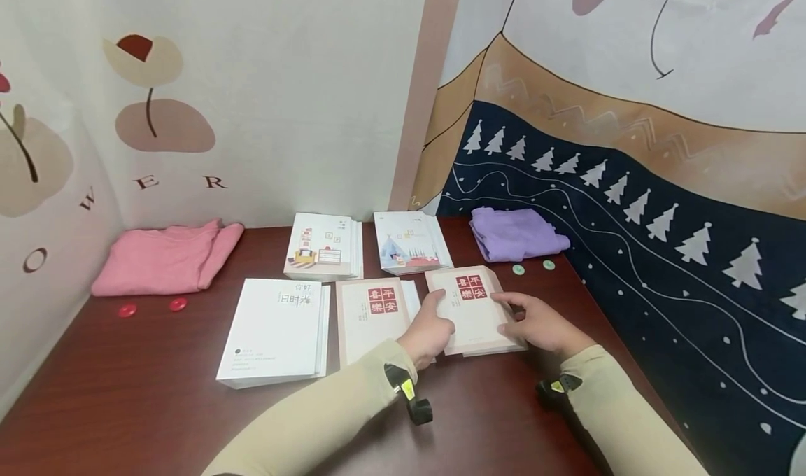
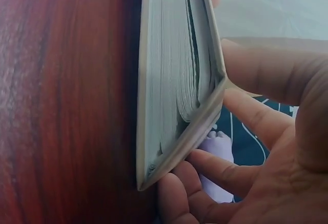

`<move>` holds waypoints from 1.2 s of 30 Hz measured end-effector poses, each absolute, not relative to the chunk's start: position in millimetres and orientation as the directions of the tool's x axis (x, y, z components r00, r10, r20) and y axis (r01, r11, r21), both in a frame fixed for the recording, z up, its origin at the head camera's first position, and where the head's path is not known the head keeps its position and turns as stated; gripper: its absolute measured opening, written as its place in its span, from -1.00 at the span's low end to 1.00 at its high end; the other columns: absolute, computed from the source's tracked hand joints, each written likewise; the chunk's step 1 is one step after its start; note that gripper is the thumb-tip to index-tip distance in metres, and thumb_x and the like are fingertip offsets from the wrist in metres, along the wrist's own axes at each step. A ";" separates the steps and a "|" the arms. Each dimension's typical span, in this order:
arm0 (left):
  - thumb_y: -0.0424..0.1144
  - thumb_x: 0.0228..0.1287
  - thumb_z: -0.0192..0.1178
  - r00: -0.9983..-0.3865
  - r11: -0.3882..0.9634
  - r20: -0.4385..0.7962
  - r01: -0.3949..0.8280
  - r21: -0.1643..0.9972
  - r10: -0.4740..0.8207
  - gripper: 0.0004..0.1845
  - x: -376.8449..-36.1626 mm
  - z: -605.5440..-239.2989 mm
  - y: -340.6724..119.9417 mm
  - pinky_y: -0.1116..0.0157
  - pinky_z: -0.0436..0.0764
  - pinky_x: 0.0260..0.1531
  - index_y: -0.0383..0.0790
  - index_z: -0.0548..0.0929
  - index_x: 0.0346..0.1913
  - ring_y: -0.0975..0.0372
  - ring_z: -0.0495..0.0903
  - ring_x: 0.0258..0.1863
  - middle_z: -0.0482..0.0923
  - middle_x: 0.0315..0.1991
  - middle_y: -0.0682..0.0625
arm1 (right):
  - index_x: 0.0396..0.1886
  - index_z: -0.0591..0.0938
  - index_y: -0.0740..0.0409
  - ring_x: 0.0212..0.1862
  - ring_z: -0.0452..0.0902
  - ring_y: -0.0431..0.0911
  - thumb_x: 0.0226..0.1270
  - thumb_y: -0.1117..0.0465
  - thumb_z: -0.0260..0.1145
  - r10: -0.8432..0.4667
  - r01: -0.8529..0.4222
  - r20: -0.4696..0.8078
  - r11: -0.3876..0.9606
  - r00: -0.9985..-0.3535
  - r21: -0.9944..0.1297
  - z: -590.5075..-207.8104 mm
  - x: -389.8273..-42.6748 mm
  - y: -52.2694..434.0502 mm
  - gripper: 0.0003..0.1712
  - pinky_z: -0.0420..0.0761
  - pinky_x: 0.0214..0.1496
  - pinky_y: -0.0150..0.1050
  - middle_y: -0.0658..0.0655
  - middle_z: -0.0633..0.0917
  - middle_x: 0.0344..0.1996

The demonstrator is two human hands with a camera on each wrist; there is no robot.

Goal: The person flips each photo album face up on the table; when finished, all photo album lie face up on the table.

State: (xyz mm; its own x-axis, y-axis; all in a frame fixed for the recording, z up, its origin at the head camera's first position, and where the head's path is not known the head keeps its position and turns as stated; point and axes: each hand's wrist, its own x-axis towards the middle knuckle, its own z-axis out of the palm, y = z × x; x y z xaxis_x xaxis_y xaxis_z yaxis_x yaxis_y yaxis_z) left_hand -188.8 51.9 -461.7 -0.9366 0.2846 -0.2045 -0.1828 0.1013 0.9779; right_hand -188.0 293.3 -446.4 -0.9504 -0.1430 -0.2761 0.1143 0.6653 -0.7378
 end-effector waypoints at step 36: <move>-0.19 0.43 0.23 -0.875 0.279 -0.032 0.119 0.953 0.482 -0.13 -189.6 -454.2 34.7 -0.03 0.19 0.60 -0.18 0.08 0.70 -0.06 0.24 0.61 0.27 0.59 -0.28 | 0.73 -0.13 0.18 0.27 0.53 0.34 0.31 0.40 0.35 0.001 0.120 -0.154 0.635 -0.988 -0.763 -427.2 -172.2 275.2 0.16 0.67 0.20 0.12 0.58 0.41 0.41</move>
